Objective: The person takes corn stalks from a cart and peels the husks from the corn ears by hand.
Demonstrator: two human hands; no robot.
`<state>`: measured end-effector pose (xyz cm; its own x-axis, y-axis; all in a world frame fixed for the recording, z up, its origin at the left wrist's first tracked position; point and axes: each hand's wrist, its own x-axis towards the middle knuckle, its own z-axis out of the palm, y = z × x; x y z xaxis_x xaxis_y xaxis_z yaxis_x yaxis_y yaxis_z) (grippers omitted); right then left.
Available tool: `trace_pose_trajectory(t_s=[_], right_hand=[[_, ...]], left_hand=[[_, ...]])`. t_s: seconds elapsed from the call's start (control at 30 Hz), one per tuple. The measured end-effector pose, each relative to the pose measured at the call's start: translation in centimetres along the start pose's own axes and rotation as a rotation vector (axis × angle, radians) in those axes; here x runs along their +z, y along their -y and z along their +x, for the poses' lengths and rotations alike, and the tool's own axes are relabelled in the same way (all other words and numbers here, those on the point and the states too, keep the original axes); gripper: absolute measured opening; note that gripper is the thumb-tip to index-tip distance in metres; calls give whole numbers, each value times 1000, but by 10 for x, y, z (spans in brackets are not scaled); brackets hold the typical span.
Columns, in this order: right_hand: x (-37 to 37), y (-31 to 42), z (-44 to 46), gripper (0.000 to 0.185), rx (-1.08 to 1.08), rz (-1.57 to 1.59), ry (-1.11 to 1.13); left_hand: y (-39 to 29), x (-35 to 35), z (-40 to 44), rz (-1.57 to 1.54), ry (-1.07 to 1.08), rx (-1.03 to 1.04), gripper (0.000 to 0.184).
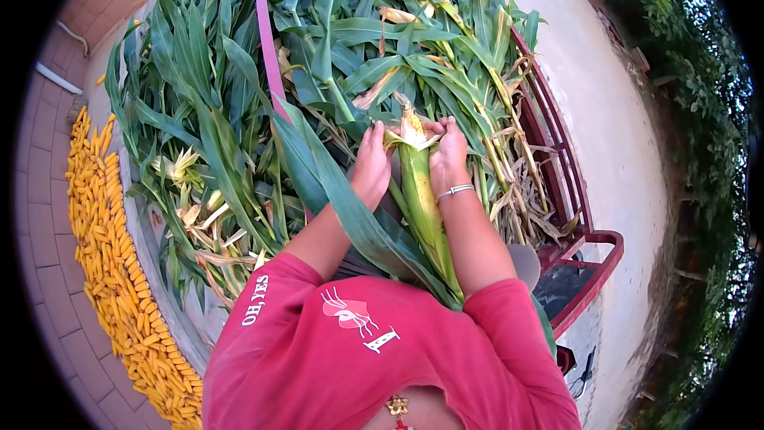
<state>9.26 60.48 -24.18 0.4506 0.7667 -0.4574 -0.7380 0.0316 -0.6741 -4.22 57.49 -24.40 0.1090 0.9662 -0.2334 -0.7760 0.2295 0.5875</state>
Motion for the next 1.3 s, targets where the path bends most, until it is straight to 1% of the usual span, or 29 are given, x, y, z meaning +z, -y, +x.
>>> trace_pose_trajectory(t_s=[0.1, 0.13, 0.2, 0.23, 0.3, 0.33, 0.37, 0.4, 0.5, 0.53, 0.57, 0.63, 0.67, 0.7, 0.73, 0.8, 0.83, 0.9, 0.93, 1.03, 1.07, 1.1, 1.13, 1.17, 1.2, 1.23, 1.27, 1.3], right_hand=[[2, 11, -1, 28, -40, -27, -30], [9, 15, -1, 28, -31, -38, -78], [9, 21, 4, 27, 4, 12, -38], [6, 26, 6, 27, 37, 62, 0], [10, 38, 17, 18, 48, 190, -144], [4, 43, 26, 18, 26, 242, -149], [-6, 47, 33, 17, 7, 286, -163], [-8, 50, 30, 17, 24, 261, -115], [-1, 45, 23, 18, 74, 224, -90], [-4, 45, 27, 21, 76, 236, -87], [-8, 43, 30, 21, 74, 240, -88], [-11, 45, 19, 23, 35, 54, 26], [-14, 45, 9, 24, 69, -7, 137], [-17, 44, 2, 28, 86, -157, 134], [-15, 41, -8, 36, 111, -257, 139], [-18, 31, -27, 58, 167, -484, 148], [-19, 30, -28, 58, 164, -479, 144], [-23, 28, -31, 55, 318, -697, 434], [-24, 26, -31, 55, 318, -693, 429], [-23, 15, -16, 43, 37, -926, 151], [-26, 9, -3, 34, 6, -973, 15], [-28, 9, 5, 34, 5, -971, 11], [-32, 12, 12, 29, 66, -628, -64], [-36, 14, 19, 25, 124, -283, -134], [-49, 5, 38, 16, 103, -97, -185], [-50, 7, 42, 16, 102, -93, -186], [-56, 7, 43, 14, 93, -66, -219], [-59, 7, 44, 13, 86, -36, -249]], left_hand=[[-1, 7, 9, 11, -169, -90, 23], [0, 7, 7, 12, -168, -92, 23], [-2, 2, 0, 108, -72, -52, 23], [-4, 2, -14, 112, -75, -56, 23], [-9, -2, -54, 383, 67, -60, 24], [-8, -11, -68, 392, 68, -58, 24], [-6, -24, -86, 392, 100, -106, 24], [-8, -32, -98, 392, 127, -157, 25], [-17, -44, -91, 502, 150, -158, 24], [-28, -34, -84, 560, 162, -98, 25], [-35, -26, -75, 562, 165, -100, 25], [-43, -1, -63, 325, 141, 18, 28], [-48, 16, -63, 158, 124, -2, 29], [-41, 20, -58, 154, 127, -3, 29], [-35, 20, -53, 76, 92, -45, 29], [-30, 27, -48, -39, 28, -100, 27], [-28, 26, -42, -36, 32, -104, 27], [-20, 20, -31, -111, 18, -112, 26], [-16, 20, -28, -108, 19, -117, 26], [-11, 23, -24, -106, 16, -132, 26], [-11, 24, -24, -81, 28, -160, 26], [-11, 28, -26, -58, 40, -188, 26], [-10, 34, -34, 0, 25, -255, 31], [-8, 33, -41, 0, 25, -259, 31], [-8, 32, -46, 43, 101, -226, 32], [-8, 31, -49, 85, 176, -194, 32], [-8, 30, -53, 137, 192, -149, 32], [-10, 29, -59, 141, 188, -151, 32]])
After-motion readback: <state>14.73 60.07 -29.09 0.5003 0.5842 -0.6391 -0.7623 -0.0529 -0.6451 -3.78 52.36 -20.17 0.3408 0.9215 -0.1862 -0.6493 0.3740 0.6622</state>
